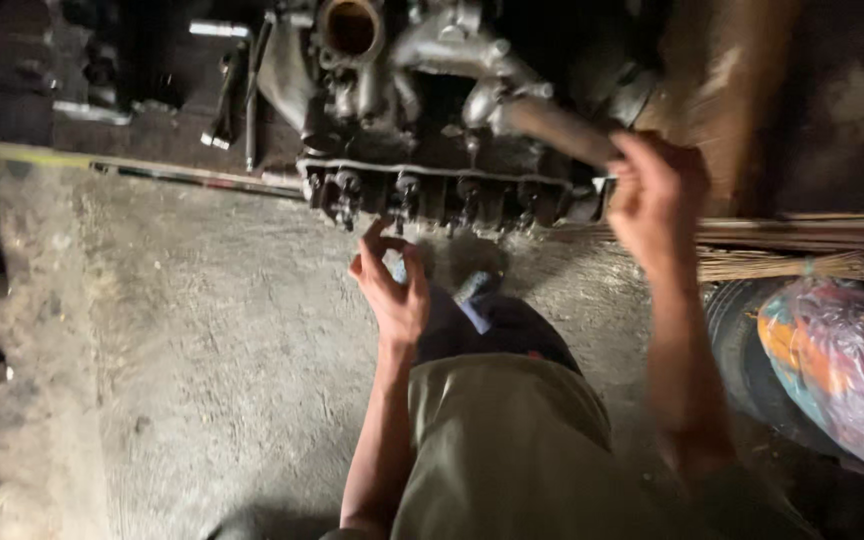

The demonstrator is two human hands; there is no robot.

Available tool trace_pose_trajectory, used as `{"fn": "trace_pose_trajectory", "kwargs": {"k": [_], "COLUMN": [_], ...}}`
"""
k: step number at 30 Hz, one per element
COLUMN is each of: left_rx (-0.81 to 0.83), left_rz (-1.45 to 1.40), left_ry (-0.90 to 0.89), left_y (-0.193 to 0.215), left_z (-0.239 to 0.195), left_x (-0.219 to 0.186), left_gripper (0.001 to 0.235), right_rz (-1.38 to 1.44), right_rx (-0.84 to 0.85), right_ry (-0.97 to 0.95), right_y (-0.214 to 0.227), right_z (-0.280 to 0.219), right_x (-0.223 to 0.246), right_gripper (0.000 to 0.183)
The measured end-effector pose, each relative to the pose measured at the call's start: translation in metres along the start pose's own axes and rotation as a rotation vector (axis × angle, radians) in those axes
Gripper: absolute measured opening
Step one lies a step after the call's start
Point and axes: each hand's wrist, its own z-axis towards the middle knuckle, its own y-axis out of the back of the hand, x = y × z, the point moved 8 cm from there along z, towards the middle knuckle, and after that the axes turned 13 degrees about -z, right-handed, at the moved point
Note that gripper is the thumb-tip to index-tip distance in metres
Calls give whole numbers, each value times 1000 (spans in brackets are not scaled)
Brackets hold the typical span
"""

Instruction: The person uses a wrench to loosen and remove bolts from a car engine block. They then remove the valve cover and use a hammer to tap the engine block, likely to loosen internal components.

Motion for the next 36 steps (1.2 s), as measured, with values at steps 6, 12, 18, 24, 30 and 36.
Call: {"fn": "trace_pose_trajectory", "kwargs": {"k": [6,12,18,24,30,36], "left_rx": [-6,-10,-21,-52,-77,-48], "left_rz": [-123,-41,-38,-82,-3,-112], "left_ry": [90,43,94,151,103,118], "left_y": [3,11,9,23,33,30], "left_z": [5,10,6,0,2,14], "left_x": [14,1,14,10,9,15], "left_gripper": [35,38,34,34,36,35], "right_rz": [174,-343,-85,-308,-413,-620], "right_rx": [48,-148,168,54,121,396], "right_ry": [-168,61,43,96,127,-134], "right_y": [-21,22,-40,35,42,66], "right_z": [15,0,1,1,4,-3], "right_x": [3,21,51,41,73,39], "right_gripper": [61,33,43,28,14,32]}}
